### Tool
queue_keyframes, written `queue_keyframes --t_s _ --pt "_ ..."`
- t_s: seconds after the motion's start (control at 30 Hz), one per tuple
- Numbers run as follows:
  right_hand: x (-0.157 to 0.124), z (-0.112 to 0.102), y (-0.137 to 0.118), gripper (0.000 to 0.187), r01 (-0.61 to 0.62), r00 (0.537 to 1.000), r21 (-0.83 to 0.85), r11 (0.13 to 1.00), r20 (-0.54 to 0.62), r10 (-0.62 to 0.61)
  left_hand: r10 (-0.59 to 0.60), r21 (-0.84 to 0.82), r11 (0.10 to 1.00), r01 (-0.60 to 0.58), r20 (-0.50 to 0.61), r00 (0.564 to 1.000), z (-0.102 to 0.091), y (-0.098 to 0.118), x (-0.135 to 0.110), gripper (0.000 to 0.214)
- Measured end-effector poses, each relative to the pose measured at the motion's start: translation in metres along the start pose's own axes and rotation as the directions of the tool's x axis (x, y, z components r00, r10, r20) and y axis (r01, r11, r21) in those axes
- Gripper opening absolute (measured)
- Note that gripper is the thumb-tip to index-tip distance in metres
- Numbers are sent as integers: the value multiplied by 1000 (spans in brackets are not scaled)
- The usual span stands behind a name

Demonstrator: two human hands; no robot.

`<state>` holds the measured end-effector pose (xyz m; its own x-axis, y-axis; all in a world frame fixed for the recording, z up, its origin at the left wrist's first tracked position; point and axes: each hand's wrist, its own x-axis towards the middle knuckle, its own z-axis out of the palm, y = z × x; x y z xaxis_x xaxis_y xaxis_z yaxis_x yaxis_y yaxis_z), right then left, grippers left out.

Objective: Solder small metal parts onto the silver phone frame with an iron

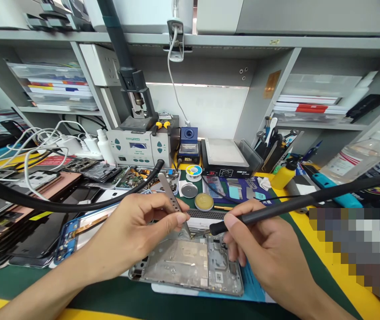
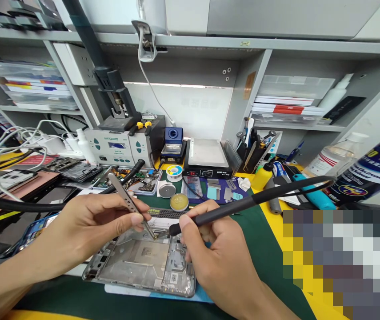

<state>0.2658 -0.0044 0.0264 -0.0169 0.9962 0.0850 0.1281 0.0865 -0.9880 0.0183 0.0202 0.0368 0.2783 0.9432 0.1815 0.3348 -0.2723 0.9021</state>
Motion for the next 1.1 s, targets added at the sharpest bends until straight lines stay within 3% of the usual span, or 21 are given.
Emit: queue_keyframes --t_s 0.77,1.1 --pt "4 -5 12 29 -12 999 -44 999 51 14 33 120 992 -32 -7 999 -2 -4 -1 22" --pt "8 -7 19 32 66 992 10 998 106 -67 -15 178 984 16 -8 1000 -1 0 -2 24"
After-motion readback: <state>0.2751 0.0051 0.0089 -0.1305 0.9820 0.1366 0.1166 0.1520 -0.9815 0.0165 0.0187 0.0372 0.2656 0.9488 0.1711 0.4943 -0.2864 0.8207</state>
